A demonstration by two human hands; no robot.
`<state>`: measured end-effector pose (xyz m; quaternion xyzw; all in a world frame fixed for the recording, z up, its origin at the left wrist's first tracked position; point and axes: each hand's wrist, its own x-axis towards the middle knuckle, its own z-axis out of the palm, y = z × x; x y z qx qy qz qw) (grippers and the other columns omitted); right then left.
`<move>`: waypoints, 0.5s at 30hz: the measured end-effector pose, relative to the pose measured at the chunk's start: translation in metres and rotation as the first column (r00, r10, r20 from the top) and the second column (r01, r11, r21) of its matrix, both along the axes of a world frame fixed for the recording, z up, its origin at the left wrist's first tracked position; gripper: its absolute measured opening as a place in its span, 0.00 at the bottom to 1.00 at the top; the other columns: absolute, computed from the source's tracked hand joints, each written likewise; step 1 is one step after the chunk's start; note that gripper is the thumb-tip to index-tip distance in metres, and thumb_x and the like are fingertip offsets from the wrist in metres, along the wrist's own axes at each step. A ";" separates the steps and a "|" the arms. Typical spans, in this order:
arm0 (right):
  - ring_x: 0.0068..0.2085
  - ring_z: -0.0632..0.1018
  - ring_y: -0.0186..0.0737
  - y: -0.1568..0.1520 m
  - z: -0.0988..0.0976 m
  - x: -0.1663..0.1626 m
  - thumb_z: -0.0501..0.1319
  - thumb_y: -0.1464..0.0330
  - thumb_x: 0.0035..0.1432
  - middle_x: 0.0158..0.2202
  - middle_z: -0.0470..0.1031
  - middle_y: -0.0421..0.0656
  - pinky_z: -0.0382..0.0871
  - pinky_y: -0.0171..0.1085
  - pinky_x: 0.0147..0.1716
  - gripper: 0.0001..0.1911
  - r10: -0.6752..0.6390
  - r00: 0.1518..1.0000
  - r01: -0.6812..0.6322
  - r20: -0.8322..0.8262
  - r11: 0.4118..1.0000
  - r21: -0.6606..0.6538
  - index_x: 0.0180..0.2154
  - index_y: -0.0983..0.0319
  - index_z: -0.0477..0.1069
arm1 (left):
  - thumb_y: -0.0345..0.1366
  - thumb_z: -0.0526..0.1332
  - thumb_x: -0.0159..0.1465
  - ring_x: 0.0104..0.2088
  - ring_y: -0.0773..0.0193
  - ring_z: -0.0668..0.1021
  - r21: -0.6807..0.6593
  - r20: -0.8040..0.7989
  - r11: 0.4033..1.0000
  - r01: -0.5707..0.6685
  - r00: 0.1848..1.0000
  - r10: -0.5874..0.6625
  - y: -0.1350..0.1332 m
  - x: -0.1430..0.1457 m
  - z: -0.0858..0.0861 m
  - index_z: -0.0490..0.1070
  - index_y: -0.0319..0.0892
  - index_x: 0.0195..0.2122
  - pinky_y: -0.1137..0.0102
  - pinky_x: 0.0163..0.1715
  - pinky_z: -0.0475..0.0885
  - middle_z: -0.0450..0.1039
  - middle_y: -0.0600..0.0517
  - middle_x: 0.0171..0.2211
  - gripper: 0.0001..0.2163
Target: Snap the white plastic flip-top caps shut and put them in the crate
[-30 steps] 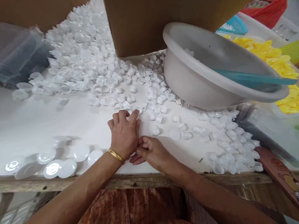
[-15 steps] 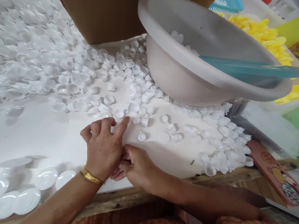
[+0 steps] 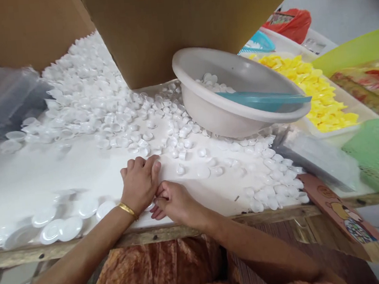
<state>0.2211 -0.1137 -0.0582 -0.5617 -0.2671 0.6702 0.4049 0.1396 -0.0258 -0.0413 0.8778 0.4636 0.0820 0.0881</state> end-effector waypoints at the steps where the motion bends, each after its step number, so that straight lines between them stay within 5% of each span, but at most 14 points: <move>1: 0.20 0.74 0.30 0.000 0.001 -0.002 0.52 0.79 0.56 0.19 0.68 0.35 0.74 0.34 0.24 0.07 0.015 1.000 -0.015 -0.002 1.000 0.000 0.29 0.62 0.59 | 0.43 0.41 0.65 0.39 0.51 0.66 -0.044 0.036 0.998 0.036 0.999 -0.034 0.002 -0.005 0.002 0.65 0.43 0.53 0.56 0.39 0.62 0.68 0.43 0.37 0.21; 7: 0.22 0.75 0.33 0.009 0.006 -0.023 0.56 0.76 0.53 0.22 0.70 0.37 0.73 0.34 0.25 0.04 0.144 0.989 -0.144 -0.044 0.990 0.003 0.32 0.63 0.62 | 0.44 0.50 0.62 0.36 0.58 0.70 -0.218 0.162 0.970 0.104 0.984 -0.069 0.009 -0.024 0.019 0.71 0.41 0.44 0.63 0.39 0.65 0.69 0.48 0.32 0.17; 10: 0.26 0.76 0.35 0.000 0.020 -0.012 0.59 0.69 0.53 0.26 0.73 0.40 0.71 0.33 0.27 0.03 0.236 0.940 -0.275 0.247 0.952 0.134 0.31 0.63 0.67 | 0.41 0.54 0.59 0.31 0.64 0.71 -0.379 0.253 0.907 0.182 0.963 -0.088 0.007 -0.012 0.024 0.71 0.44 0.45 0.68 0.35 0.67 0.68 0.51 0.33 0.15; 12: 0.28 0.76 0.35 -0.012 0.031 0.011 0.56 0.68 0.57 0.29 0.75 0.42 0.69 0.33 0.29 0.06 0.191 0.795 -0.334 0.575 0.930 0.153 0.32 0.63 0.69 | 0.39 0.55 0.59 0.29 0.67 0.71 -0.417 0.300 0.875 0.246 0.946 -0.123 0.005 0.001 0.022 0.70 0.47 0.46 0.70 0.33 0.67 0.68 0.53 0.33 0.15; 15: 0.34 0.76 0.38 -0.033 0.037 0.054 0.51 0.70 0.60 0.36 0.74 0.45 0.69 0.36 0.34 0.10 -0.030 0.331 -0.270 0.943 0.955 0.125 0.38 0.62 0.70 | 0.37 0.56 0.59 0.30 0.66 0.72 -0.339 0.284 0.877 0.342 0.925 -0.251 0.000 0.018 0.014 0.68 0.48 0.49 0.70 0.33 0.67 0.68 0.52 0.35 0.16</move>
